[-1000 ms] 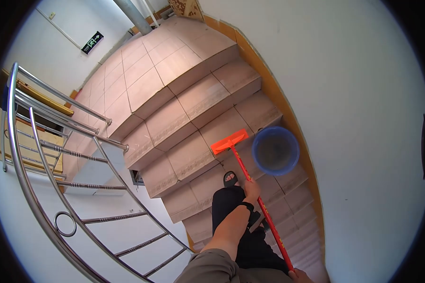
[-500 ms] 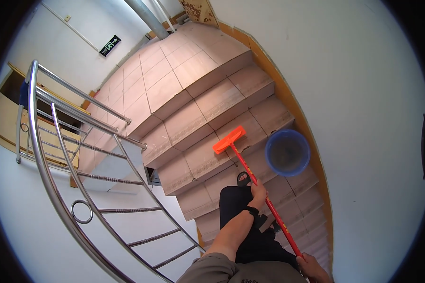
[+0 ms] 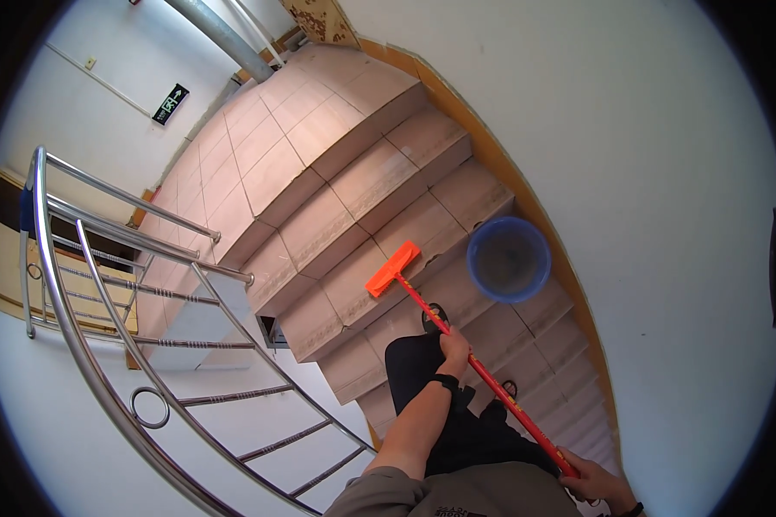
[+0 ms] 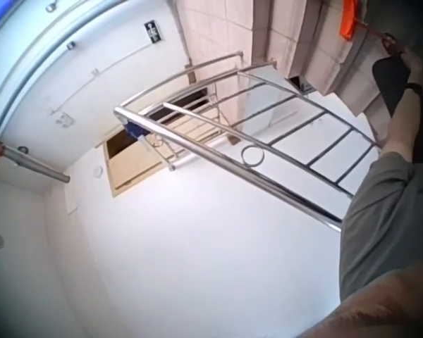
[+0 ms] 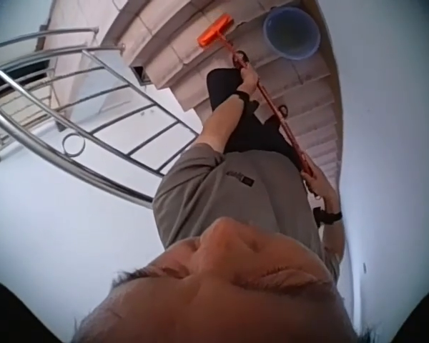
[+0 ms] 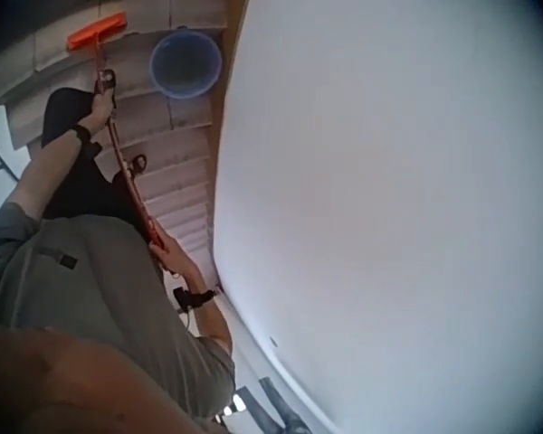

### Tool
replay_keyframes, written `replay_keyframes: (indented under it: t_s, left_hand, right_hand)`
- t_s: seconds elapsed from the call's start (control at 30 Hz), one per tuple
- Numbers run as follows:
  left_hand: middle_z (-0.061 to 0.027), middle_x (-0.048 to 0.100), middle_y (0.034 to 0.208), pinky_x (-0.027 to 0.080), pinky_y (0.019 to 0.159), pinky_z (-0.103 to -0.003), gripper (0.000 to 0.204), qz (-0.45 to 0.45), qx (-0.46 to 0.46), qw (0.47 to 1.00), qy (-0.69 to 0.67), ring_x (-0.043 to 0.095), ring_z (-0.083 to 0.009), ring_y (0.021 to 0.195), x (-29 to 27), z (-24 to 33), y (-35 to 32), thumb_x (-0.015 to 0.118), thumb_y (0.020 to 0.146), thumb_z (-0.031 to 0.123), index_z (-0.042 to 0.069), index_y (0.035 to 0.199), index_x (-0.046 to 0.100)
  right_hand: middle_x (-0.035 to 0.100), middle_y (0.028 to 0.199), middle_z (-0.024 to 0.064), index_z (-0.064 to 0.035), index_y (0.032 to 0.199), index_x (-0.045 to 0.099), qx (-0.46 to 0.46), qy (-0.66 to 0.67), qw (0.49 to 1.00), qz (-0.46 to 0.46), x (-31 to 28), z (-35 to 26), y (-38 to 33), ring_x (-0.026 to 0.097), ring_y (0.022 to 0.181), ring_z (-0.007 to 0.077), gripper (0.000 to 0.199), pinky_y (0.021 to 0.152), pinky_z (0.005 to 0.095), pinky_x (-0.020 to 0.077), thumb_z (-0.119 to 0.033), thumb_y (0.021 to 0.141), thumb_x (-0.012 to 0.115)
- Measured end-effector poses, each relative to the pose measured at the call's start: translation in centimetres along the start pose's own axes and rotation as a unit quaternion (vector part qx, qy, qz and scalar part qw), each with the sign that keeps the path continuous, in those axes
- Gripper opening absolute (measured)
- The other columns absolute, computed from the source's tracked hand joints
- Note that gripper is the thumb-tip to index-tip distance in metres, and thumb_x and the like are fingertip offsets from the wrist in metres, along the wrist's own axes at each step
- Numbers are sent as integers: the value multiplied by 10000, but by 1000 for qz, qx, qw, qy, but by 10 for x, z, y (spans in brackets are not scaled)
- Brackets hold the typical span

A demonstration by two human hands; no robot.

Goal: The person cleans the stairs by dipping a brush into a bucket of water and scrubbing the steps. After scrubbing several steps, the person picks up the bucket and moves it to a lower step to continue.

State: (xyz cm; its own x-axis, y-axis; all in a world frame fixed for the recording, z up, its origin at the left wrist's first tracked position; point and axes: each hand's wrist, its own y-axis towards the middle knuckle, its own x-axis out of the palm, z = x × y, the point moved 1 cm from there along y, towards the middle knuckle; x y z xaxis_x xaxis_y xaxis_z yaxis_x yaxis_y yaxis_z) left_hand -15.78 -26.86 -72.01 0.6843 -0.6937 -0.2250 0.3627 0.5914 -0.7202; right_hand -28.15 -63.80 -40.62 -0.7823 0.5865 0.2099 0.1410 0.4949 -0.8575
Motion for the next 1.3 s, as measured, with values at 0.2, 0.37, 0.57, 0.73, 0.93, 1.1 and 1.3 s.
replay_keyframes:
  t_s: [0.2, 0.37, 0.57, 0.73, 0.93, 1.1, 1.3]
  left_hand:
    - [-125, 560, 599, 495, 431, -395, 353, -13, 2, 999, 34, 610, -265, 460, 17, -19, -36, 491, 1005, 327, -9, 902, 507]
    - [-62, 502, 606, 463, 419, -375, 265, -63, 27, 993, -96, 539, -227, 439, 13, 9, -15, 505, 1005, 302, 63, 893, 486]
    - [-43, 476, 619, 436, 396, -347, 236, -82, 78, 990, -85, 503, -201, 434, -1, 46, 33, 517, 1004, 276, 83, 878, 463]
    - [-105, 554, 649, 494, 431, -390, 274, -72, 82, 994, 12, 603, -261, 486, 13, 25, 0, 492, 1023, 253, -6, 935, 490]
    - [-179, 620, 717, 534, 511, -433, 277, -1, 121, 986, 118, 671, -329, 576, 12, -42, -34, 493, 1006, 224, -50, 966, 497]
    - [-226, 639, 798, 546, 581, -440, 338, -41, 48, 991, 120, 690, -336, 639, 24, -54, -64, 528, 1010, 272, -66, 1013, 518]
    - [-194, 620, 799, 542, 536, -421, 342, -60, 45, 991, 114, 675, -306, 595, 24, -59, -69, 520, 1027, 284, -57, 1038, 500]
  right_hand:
    - [522, 664, -3, -149, 1610, 254, 12, 64, 998, 21, 4, 28, -30, 498, 488, 97, 775, 456, 260, 423, -55, 939, 629]
    - [491, 633, -2, -182, 1623, 242, -27, 78, 996, 38, 8, 30, -5, 459, 455, 95, 797, 427, 252, 388, -77, 934, 629]
    - [557, 724, 5, -172, 1633, 177, -131, 109, 985, 11, 14, -35, 56, 528, 527, 95, 824, 471, 251, 444, -94, 943, 619]
    - [595, 823, 13, -193, 1638, 152, -77, 120, 990, -15, 7, -11, 41, 539, 565, 88, 800, 503, 242, 476, -81, 958, 558]
    - [513, 705, -14, -201, 1633, 189, -61, 58, 996, 26, 17, 44, 8, 501, 531, 100, 791, 487, 251, 441, -61, 947, 558]
    - [513, 688, -7, -184, 1628, 213, -25, 129, 991, 20, 23, 72, -13, 508, 529, 99, 783, 496, 257, 440, -71, 946, 580]
    - [520, 711, -1, -176, 1626, 229, -5, 136, 990, 29, 25, 59, -23, 512, 542, 101, 783, 515, 257, 444, -94, 938, 595]
